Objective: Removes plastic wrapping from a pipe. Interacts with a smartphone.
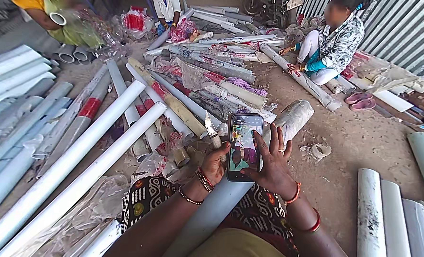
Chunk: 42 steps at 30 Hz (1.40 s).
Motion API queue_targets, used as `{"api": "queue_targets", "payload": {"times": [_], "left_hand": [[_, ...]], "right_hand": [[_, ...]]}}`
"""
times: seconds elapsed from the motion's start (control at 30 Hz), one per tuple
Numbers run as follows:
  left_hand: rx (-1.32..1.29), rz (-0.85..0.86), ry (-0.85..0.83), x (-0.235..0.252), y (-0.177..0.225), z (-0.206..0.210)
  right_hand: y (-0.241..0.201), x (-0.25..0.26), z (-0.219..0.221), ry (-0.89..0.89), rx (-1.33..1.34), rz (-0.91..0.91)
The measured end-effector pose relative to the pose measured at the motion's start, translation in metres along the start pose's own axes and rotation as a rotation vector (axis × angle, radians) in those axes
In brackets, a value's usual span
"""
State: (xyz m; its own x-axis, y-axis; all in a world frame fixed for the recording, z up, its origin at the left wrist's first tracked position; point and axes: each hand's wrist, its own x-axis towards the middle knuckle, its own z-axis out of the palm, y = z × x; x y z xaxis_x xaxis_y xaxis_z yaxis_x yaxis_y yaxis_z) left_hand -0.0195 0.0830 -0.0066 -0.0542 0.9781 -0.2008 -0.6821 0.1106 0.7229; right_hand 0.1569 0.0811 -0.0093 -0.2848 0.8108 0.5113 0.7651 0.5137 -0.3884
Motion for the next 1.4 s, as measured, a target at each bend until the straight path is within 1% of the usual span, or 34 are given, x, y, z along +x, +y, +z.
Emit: {"api": "queue_targets", "payload": {"times": [0.3, 0.57, 0.7, 0.87, 0.97, 1.03, 1.27, 1.4], "left_hand": [[0.007, 0.005, 0.01, 0.0, 0.0, 0.0], [0.003, 0.006, 0.007, 0.001, -0.001, 0.0], [0.013, 0.019, -0.004, -0.001, -0.001, 0.001], [0.023, 0.028, -0.031, -0.002, -0.002, -0.001], [0.034, 0.04, -0.035, -0.002, -0.003, 0.0], [0.045, 0.045, -0.036, -0.002, -0.003, -0.001], [0.05, 0.032, 0.027, 0.0, -0.002, 0.0], [0.039, 0.037, 0.014, 0.0, -0.003, -0.001]], "right_hand": [[0.001, 0.0, 0.003, 0.021, 0.008, -0.017], [-0.001, -0.003, 0.014, 0.228, 0.072, -0.088], [-0.006, -0.002, 0.02, 0.252, 0.043, -0.132], [-0.008, 0.008, 0.02, 0.308, 0.034, -0.128], [-0.006, 0.012, 0.018, 0.278, 0.003, -0.131], [-0.004, 0.01, 0.016, 0.227, -0.018, -0.115], [0.013, 0.004, -0.007, 0.033, -0.047, 0.01], [0.014, 0.003, -0.009, 0.02, -0.03, 0.015]]}}
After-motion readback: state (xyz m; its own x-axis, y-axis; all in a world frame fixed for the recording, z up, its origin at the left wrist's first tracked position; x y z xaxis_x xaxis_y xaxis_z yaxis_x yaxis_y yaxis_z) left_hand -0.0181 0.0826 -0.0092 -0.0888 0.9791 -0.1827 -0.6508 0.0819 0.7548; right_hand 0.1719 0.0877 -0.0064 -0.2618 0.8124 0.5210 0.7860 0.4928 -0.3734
